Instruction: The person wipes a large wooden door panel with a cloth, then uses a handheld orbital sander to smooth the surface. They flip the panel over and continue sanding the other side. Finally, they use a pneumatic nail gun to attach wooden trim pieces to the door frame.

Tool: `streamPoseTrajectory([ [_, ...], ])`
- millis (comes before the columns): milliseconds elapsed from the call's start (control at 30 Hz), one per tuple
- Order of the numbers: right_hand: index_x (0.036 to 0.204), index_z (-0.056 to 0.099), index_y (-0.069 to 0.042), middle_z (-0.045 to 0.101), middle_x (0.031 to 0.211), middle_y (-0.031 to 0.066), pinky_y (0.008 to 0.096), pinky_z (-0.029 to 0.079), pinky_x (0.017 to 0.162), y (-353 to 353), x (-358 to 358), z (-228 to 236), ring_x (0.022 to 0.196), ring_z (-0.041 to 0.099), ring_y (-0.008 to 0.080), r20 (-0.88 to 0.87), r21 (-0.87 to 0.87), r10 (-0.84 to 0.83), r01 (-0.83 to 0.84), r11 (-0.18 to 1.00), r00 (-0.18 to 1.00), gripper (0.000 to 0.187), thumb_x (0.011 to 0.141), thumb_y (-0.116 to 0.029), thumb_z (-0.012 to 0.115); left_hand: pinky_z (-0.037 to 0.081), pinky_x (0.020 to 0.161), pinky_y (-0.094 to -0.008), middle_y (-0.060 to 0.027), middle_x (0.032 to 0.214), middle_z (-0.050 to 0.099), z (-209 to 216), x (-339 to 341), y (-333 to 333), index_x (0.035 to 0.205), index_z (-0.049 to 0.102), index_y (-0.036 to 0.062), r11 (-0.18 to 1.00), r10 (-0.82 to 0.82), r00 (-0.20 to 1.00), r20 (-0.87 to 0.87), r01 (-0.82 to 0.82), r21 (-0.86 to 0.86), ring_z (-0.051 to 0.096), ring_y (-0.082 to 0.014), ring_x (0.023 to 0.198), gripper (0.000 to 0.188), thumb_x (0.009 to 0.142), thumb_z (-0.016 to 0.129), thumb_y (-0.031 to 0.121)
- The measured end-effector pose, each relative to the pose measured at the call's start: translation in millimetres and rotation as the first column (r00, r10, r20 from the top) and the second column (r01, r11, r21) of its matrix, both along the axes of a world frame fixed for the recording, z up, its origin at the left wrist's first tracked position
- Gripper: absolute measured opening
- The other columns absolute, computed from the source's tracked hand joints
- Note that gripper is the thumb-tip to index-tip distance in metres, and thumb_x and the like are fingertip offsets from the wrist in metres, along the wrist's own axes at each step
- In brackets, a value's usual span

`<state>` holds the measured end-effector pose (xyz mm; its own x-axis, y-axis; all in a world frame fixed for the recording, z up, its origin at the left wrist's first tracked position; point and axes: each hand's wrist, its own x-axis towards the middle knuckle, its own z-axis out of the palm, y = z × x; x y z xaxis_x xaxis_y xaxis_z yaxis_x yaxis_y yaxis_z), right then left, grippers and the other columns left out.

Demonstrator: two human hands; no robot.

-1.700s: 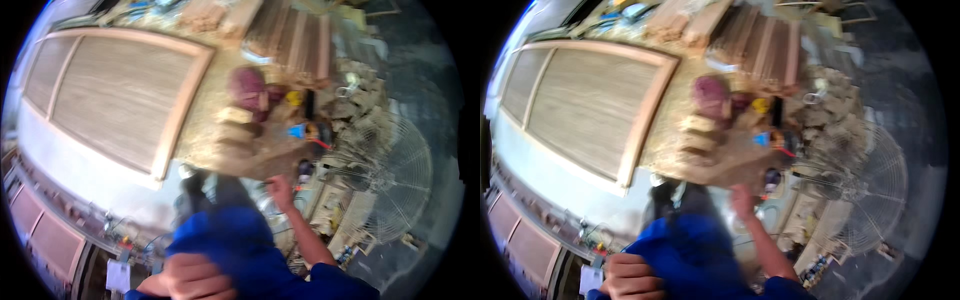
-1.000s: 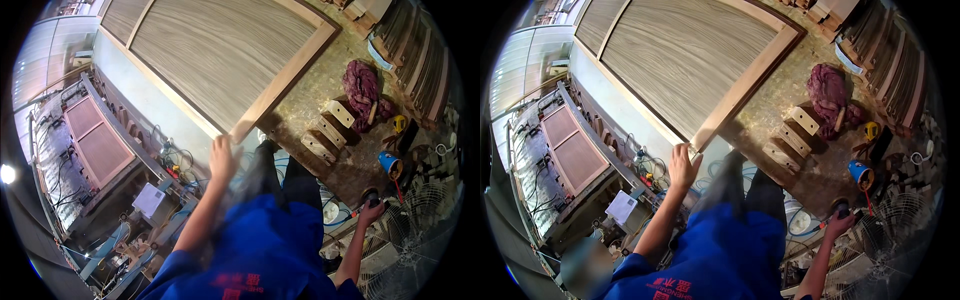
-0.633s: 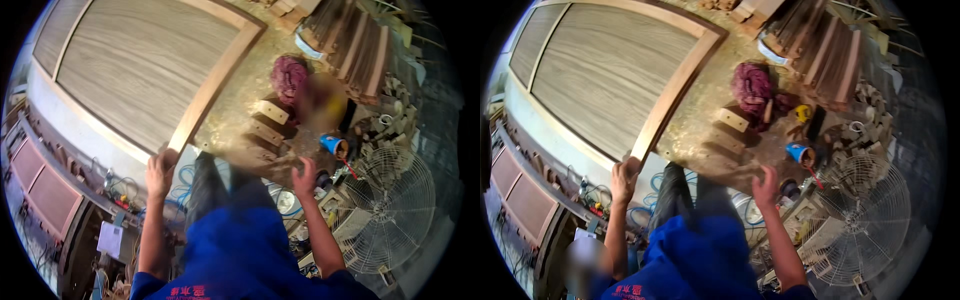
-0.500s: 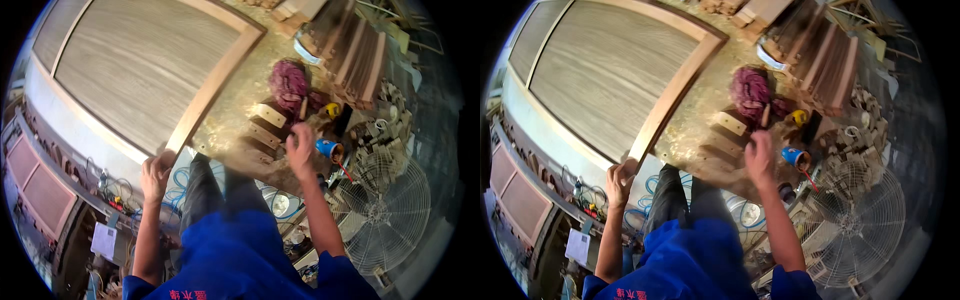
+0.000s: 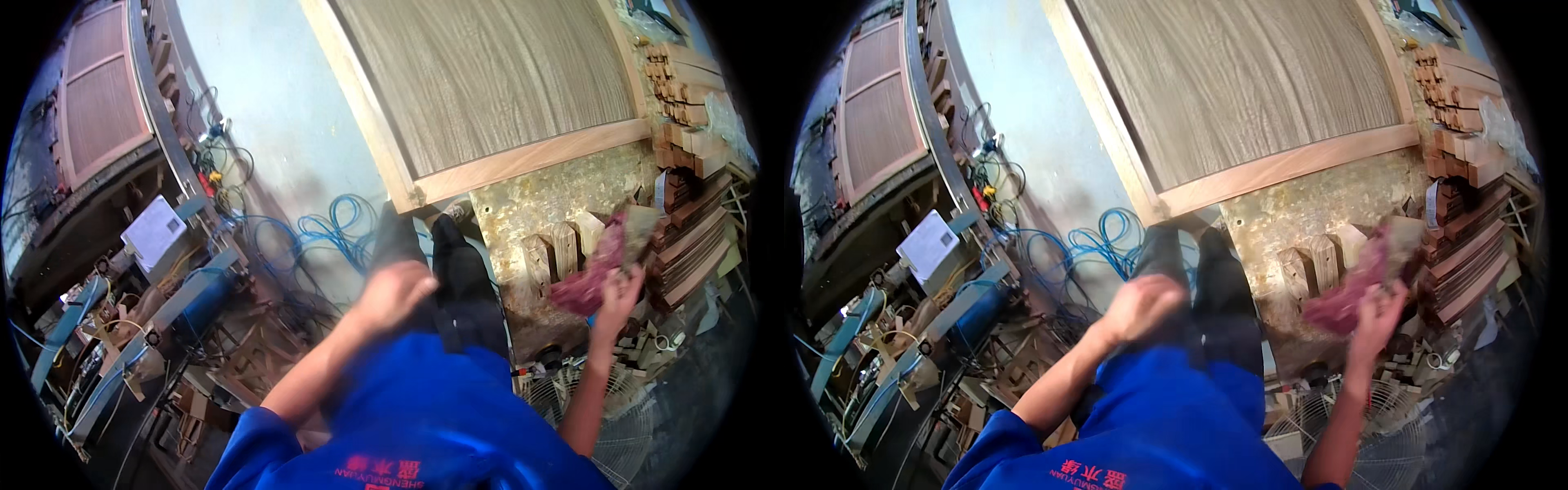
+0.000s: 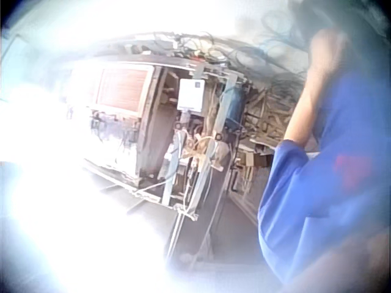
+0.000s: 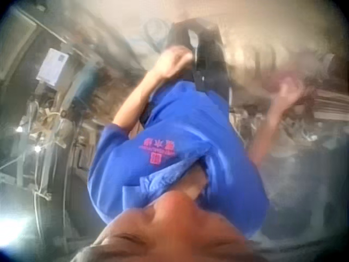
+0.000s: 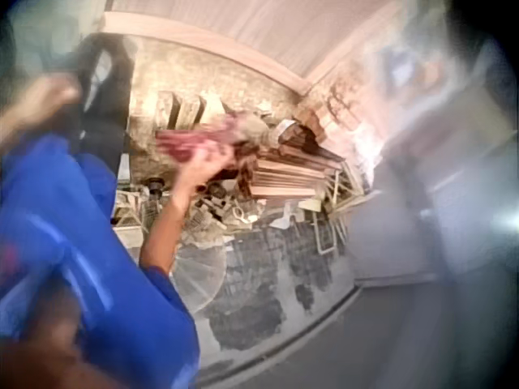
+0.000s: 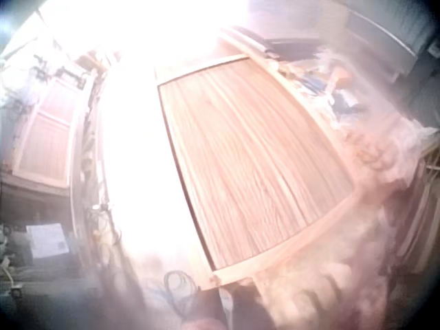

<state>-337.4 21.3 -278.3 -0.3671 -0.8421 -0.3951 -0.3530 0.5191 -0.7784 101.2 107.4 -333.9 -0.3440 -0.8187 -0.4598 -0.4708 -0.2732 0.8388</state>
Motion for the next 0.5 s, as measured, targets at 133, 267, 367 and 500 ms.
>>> streamPoseTrajectory([
  [133, 0.147, 0.049, -0.003, 0.058, 0.114, 0.0007, 0.0249, 0.047, 0.077, 51.3, 154.3, 55.9, 0.092, 0.051, 0.0070, 0.433, 0.230, 0.207, -0.330, 0.915, 0.877, 0.049, 0.101, -0.013, 0.062, 0.051, 0.113, -0.0439, -0.0149, 0.146, 0.062, 62.0, -49.0, -8.0, 0.164, 0.038, 0.0052, 0.822, 0.525, 0.540, -0.658, -0.121, 0.556, 0.063, -0.0269, 0.133, 0.079, 0.096, 0.078, 0.009],
  [267, 0.156, 0.049, -0.004, 0.063, 0.108, 0.0019, 0.0297, 0.052, 0.072, 62.3, 182.3, 46.7, 0.084, 0.058, 0.0091, 0.398, 0.237, 0.259, -0.372, 0.898, 0.880, 0.046, 0.112, -0.017, 0.052, 0.058, 0.103, -0.0384, -0.0119, 0.133, 0.069, 46.0, -6.1, 25.2, 0.153, 0.050, 0.0027, 0.666, 0.636, 0.624, -0.454, -0.148, 0.731, 0.070, -0.0205, 0.119, 0.061, 0.097, 0.076, 0.001],
  [367, 0.150, 0.059, -0.005, 0.068, 0.105, 0.0121, 0.0394, 0.055, 0.075, 8.2, 180.4, 37.0, 0.085, 0.066, 0.0252, 0.060, 0.130, 0.719, -0.720, 0.682, 0.692, 0.045, 0.106, -0.008, 0.058, 0.063, 0.085, -0.0324, -0.0087, 0.107, 0.077, 52.7, 62.8, 35.3, 0.131, 0.066, -0.0005, 0.473, 0.807, 0.552, -0.211, -0.389, 0.791, 0.076, -0.0169, 0.090, 0.038, 0.093, 0.070, -0.003],
  [500, 0.143, 0.068, -0.013, 0.066, 0.101, 0.0148, 0.0459, 0.056, 0.073, -44.0, 181.3, 8.0, 0.082, 0.067, 0.0363, -0.322, 0.076, 0.897, -0.936, 0.342, 0.302, 0.047, 0.097, -0.002, 0.064, 0.058, 0.104, -0.0408, -0.0176, 0.128, 0.072, 20.1, 146.8, 103.5, 0.141, 0.060, -0.0076, 0.326, 0.931, 0.343, -0.123, -0.633, 0.702, 0.073, -0.0267, 0.113, 0.072, 0.083, 0.072, 0.035],
])
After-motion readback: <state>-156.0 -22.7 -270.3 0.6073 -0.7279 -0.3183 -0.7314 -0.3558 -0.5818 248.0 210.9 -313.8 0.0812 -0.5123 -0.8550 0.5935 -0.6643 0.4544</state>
